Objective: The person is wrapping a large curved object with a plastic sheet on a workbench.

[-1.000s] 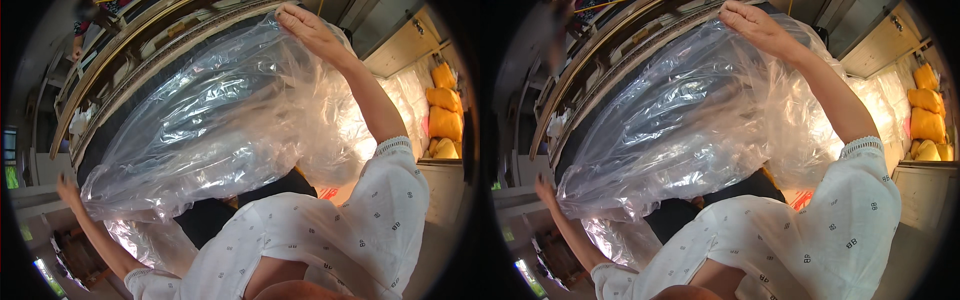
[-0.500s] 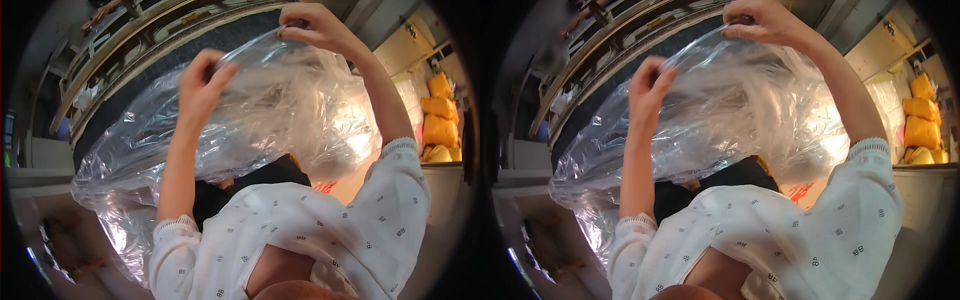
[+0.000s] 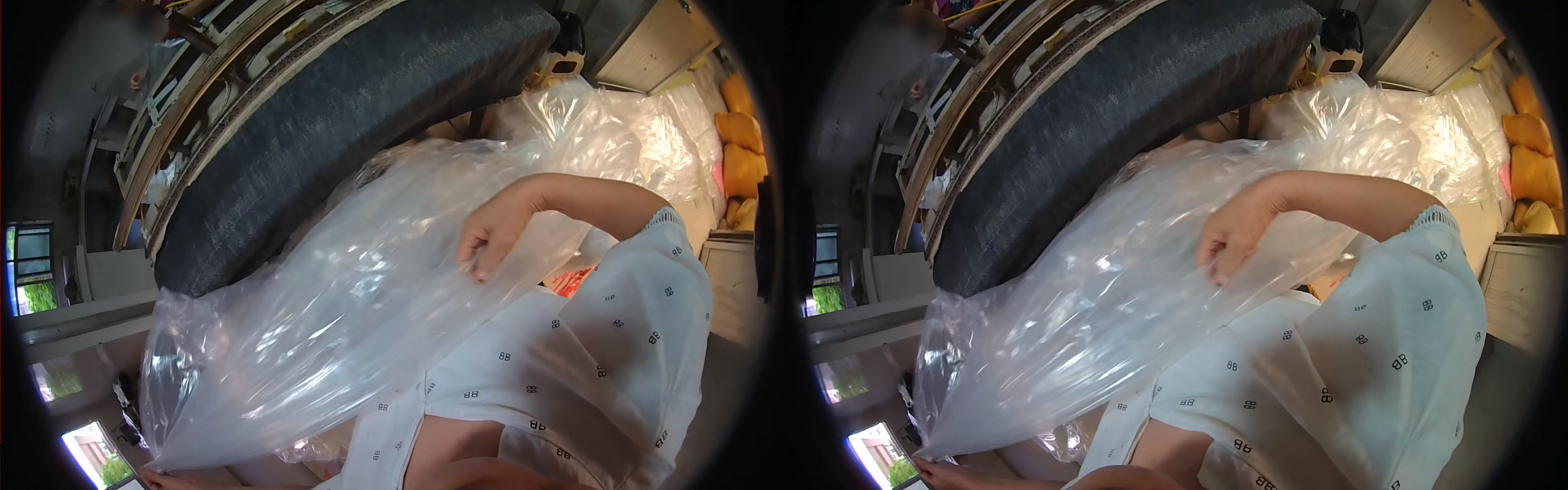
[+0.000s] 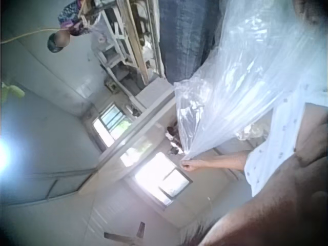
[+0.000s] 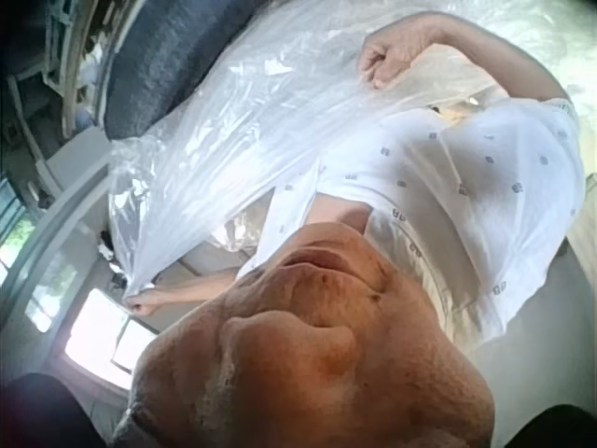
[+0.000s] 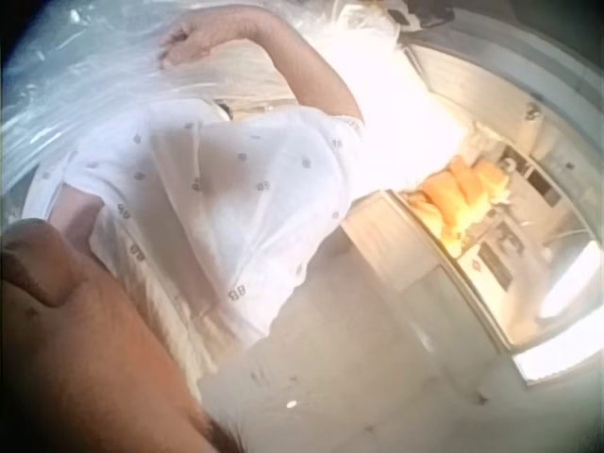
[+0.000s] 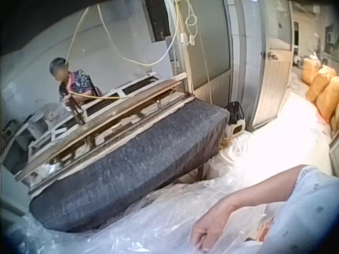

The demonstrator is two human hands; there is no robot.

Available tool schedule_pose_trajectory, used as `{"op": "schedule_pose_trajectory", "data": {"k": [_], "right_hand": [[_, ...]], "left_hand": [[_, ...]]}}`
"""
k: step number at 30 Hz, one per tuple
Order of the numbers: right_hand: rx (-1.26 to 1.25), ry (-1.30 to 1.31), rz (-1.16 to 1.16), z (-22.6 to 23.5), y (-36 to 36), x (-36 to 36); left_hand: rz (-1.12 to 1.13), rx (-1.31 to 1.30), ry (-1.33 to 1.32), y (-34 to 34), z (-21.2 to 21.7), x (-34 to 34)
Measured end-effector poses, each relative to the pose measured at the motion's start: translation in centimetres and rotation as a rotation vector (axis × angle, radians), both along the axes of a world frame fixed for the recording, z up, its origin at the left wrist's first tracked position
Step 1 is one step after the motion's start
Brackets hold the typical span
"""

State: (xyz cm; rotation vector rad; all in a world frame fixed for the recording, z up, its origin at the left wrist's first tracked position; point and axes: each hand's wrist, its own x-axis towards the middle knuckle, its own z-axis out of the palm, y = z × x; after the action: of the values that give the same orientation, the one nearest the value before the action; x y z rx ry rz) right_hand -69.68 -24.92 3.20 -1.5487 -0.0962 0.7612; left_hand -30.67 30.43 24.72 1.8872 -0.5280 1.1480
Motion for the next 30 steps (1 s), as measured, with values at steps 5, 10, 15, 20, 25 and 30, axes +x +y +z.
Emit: {"op": "schedule_pose_trajectory", "data": {"k": [5, 10, 15, 20, 25, 30], "right_hand": [[-0.551, 0.22, -0.192, -9.9, -7.5, -13.8], [-1.646, 1.025, -0.003, -11.7, -15.6, -39.0], [-2.267, 0.128, -1.295, 5.6, -27.8, -37.2], [-0.851, -1.036, -2.033, 18.0, -25.9, -13.8], [-1.544, -0.352, -1.163, 1.8, -27.6, -7.7], [-1.71, -0.48, -0.991, -4.1, -31.8, -3.4]], "left_hand": [[0.227, 0.357, -0.014, 1.8, -3.7, 16.0], [-0.135, 0.505, 0.339, -21.8, -19.7, 15.8], [-0.245, 0.543, 0.328, -28.7, -25.4, 19.7], [-0.139, 0.509, 0.452, -26.7, -25.7, 21.1], [-0.184, 0.555, 0.431, -24.4, -25.5, 19.5], [-0.052, 0.634, 0.764, -12.8, -24.7, 28.1]]}}
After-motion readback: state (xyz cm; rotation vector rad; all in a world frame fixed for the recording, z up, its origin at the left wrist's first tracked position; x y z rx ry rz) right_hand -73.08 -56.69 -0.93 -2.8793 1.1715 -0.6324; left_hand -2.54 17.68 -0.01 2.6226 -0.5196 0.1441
